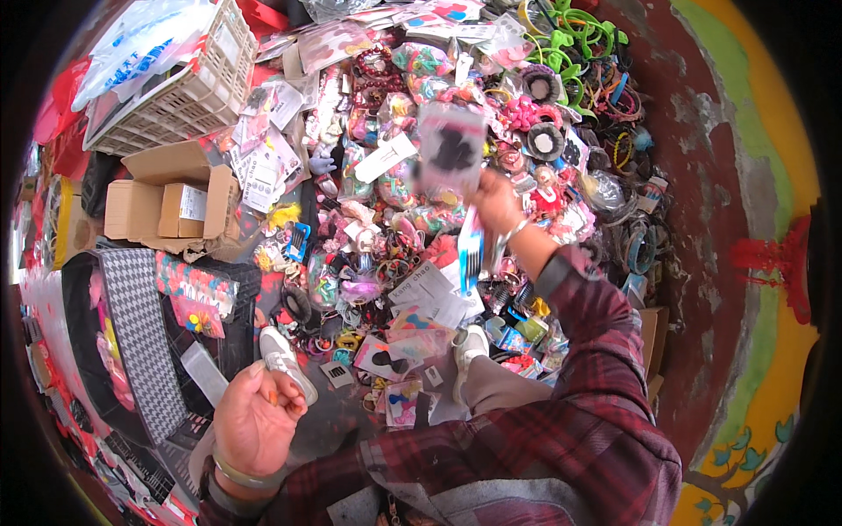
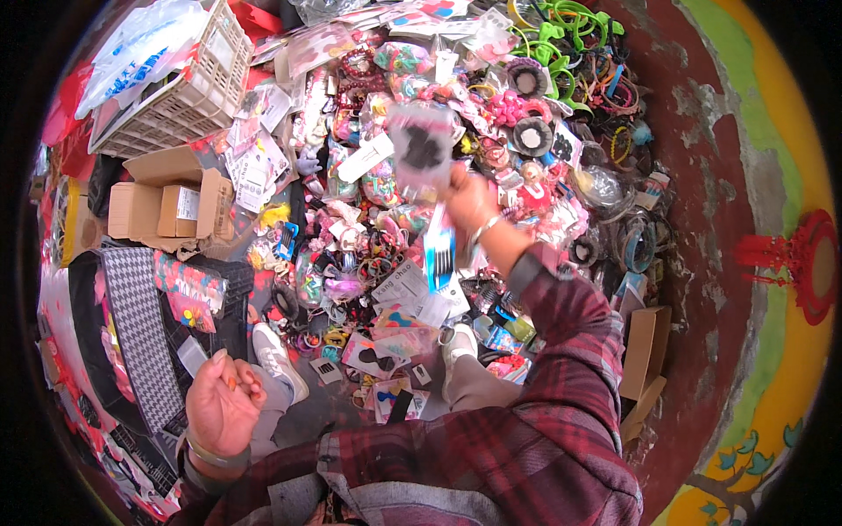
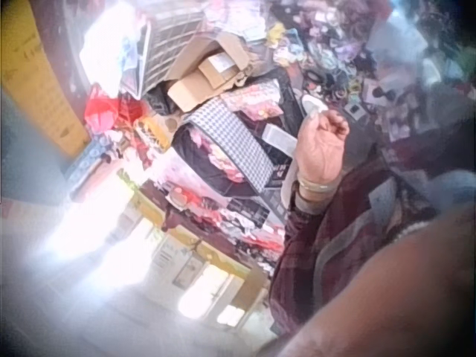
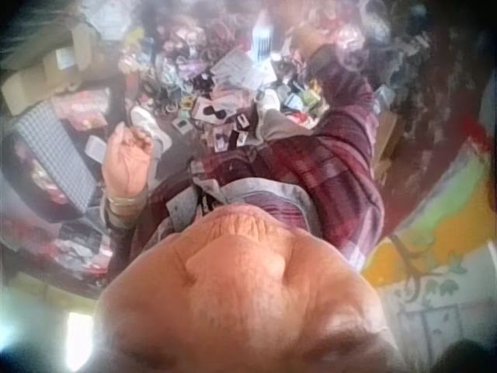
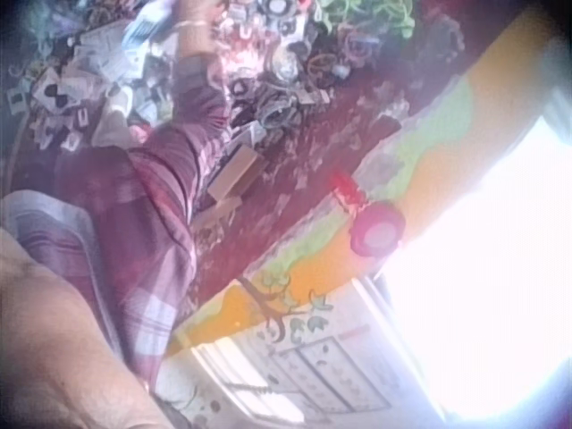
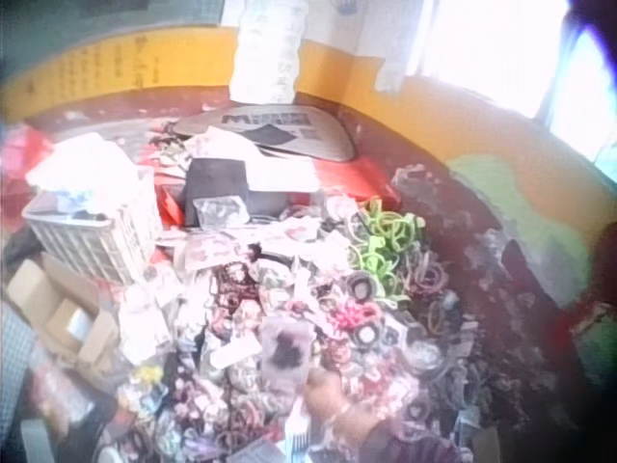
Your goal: The person sits on the floor amidst a large pile of hair accessories and packaging. They pick up various items, including a bag of pink hair ties and a package of black hair clips, and wipe them with a cloth. The person continues to sort through the pile, handling different hair accessories and wiping them down.
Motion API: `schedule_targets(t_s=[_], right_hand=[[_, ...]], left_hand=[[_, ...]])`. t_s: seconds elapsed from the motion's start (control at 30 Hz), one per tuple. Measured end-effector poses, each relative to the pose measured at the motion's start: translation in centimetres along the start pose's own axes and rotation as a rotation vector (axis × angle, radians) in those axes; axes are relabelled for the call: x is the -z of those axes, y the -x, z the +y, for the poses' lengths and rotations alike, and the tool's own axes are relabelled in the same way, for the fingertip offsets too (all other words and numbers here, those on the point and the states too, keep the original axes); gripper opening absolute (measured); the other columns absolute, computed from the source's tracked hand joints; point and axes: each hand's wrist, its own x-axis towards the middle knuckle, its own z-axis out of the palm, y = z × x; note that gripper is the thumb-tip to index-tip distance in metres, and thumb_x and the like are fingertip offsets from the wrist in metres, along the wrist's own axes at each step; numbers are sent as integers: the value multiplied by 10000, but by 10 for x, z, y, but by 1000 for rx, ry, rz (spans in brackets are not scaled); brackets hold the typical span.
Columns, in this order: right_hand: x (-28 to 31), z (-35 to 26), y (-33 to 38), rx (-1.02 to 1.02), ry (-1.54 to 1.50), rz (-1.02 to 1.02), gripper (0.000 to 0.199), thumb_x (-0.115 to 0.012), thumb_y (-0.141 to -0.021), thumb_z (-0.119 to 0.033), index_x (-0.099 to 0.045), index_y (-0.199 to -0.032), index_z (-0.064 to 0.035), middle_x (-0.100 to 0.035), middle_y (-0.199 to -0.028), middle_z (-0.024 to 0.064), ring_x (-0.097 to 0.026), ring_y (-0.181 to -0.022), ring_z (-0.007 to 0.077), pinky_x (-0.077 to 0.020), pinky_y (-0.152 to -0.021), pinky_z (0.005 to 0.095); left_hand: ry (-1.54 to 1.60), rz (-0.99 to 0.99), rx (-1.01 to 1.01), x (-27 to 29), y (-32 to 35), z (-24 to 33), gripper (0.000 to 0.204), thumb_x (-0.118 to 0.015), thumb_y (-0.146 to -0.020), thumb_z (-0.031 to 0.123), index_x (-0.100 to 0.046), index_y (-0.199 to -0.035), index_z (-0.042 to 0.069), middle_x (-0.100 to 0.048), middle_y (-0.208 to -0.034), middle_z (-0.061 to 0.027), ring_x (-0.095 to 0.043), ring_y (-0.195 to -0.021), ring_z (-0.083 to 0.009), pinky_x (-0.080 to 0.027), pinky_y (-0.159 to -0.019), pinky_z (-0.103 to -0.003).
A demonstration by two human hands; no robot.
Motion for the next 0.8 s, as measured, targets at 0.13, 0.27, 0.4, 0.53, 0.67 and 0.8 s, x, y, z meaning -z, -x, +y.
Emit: schedule_targets(t_s=[0.13,0.27,0.4,0.53,0.67,0.8], right_hand=[[-46,20,100,-232,-86,-227,101,-558,-822,-89,-564,-890,-16,-521,-663,-7,-464,-604,85,-415,-542,248],[-57,11,122,-138,608,-575,279,-627,-750,-185,-551,-975,-39,-607,-781,90,-587,-699,221,-453,-639,324],[-35,27,71,163,466,-143,284,-625,-703,-182,-602,-952,-46,-614,-817,131,-594,-801,272,-470,-741,342],[44,28,-6,32,578,484,266,-571,-737,-188,-604,-957,-41,-609,-922,177,-583,-859,314,-454,-767,354],[137,62,-52,-113,624,804,411,-619,-682,-198,-578,-1059,-38,-590,-1015,183,-589,-849,333,-463,-761,354],[192,78,-70,-436,1425,298,393,-558,-765,-303,-567,-1098,-95,-508,-1169,175,-467,-1115,263,-377,-921,388]], left_hand=[[3,-22,6,4,5,-1,328,-438,-878,251,-444,-607,66,-534,-689,-83,-507,-676,-196,-416,-628,-305],[13,-52,5,12,8,-3,294,-440,-862,226,-458,-617,66,-550,-710,-103,-514,-708,-212,-411,-646,-324],[28,-29,-1,10,10,-3,315,-434,-870,227,-442,-600,65,-541,-698,-99,-507,-685,-205,-410,-635,-318],[21,-12,2,1,9,-3,329,-441,-871,234,-429,-587,68,-529,-685,-93,-497,-657,-197,-409,-622,-312],[-50,-41,2,-1,0,-3,299,-434,-884,258,-433,-640,85,-508,-696,-48,-470,-675,-165,-389,-633,-297],[-64,-43,-6,-11,-11,-4,283,-442,-879,251,-439,-649,86,-510,-701,-48,-476,-686,-166,-393,-633,-296]])
